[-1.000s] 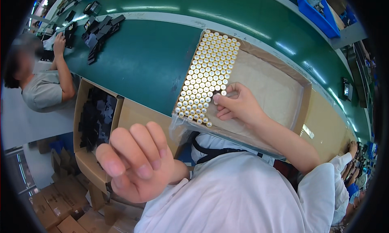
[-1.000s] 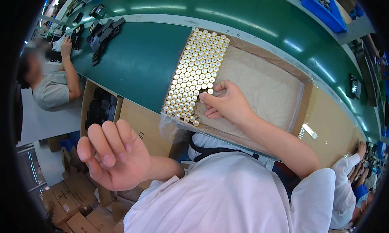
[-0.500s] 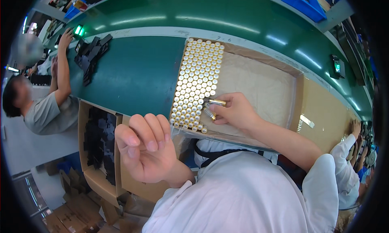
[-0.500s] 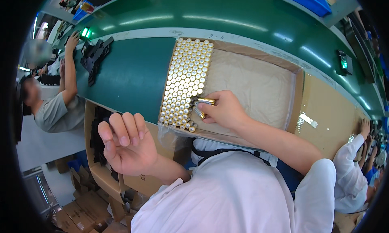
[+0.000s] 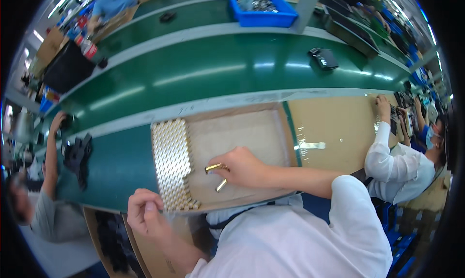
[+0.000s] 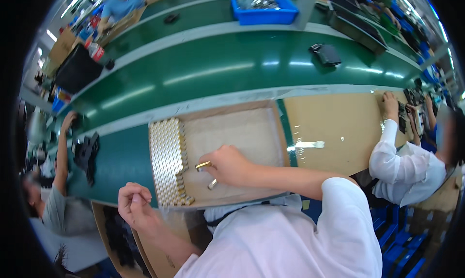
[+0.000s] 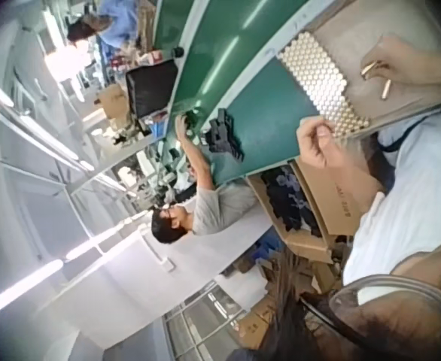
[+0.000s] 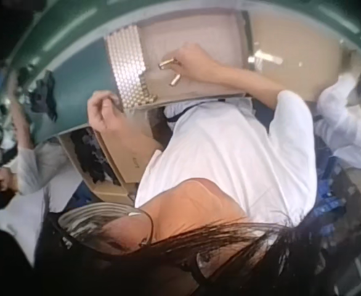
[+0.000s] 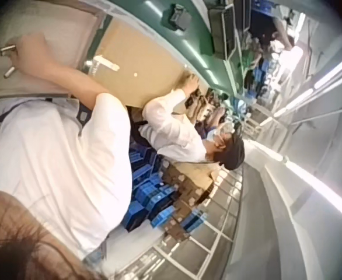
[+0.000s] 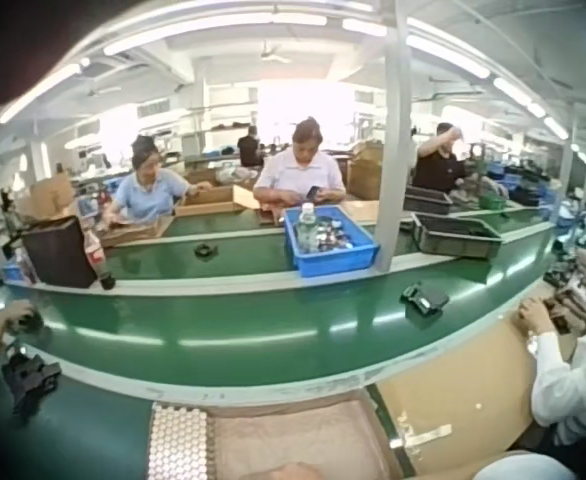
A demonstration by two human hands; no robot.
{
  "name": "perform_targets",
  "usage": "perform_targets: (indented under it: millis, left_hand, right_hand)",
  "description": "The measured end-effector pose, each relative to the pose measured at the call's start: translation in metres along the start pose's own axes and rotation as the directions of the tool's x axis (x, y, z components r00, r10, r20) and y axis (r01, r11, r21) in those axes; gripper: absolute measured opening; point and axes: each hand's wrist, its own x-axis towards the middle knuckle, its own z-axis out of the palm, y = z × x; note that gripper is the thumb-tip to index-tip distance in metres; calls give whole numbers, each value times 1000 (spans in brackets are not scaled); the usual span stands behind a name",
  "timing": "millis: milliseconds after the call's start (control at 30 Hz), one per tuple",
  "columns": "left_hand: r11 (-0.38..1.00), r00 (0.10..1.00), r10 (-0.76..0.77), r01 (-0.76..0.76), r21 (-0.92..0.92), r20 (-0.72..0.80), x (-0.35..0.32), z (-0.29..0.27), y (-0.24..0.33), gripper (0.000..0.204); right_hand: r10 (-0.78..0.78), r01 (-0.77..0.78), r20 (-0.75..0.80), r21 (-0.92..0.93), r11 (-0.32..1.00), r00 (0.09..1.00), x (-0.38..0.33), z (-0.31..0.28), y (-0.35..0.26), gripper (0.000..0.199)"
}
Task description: Insert gold-colored batteries into a black plastic battery housing at an assembly station.
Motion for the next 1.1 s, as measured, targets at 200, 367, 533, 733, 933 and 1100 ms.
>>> perform_targets:
  millis: [200, 367, 533, 733, 933, 1100]
  left_hand:
    - [817, 822, -265, -85, 571, 503, 89, 86, 21, 16]
    - [788, 532, -354, -272, 552, 769, 196, 258, -99, 46]
    - [779, 626, -467, -42, 625, 625, 228, 449, -238, 95]
    - [590, 507, -653, -126, 797, 563, 207, 530, -286, 105]
    - [618, 546, -514, -300, 727, 662, 200, 505, -283, 89]
    - [789, 573, -197, -389, 475, 796, 199, 466, -269, 76]
  right_hand:
    - [-36, 49, -78, 172, 984, 996, -33, -66, 6, 31]
    - [188, -106, -182, 382, 918, 965, -80, -120, 36, 33]
    - [450, -17, -452, 690, 723, 770, -126, -138, 72, 29]
    - [576, 1, -601, 692, 722, 554, -174, -136, 90, 30]
    - [654, 87, -559, 790, 607, 510, -171, -135, 107, 32]
    - [625, 101, -542, 794, 599, 561, -157, -144, 112, 33]
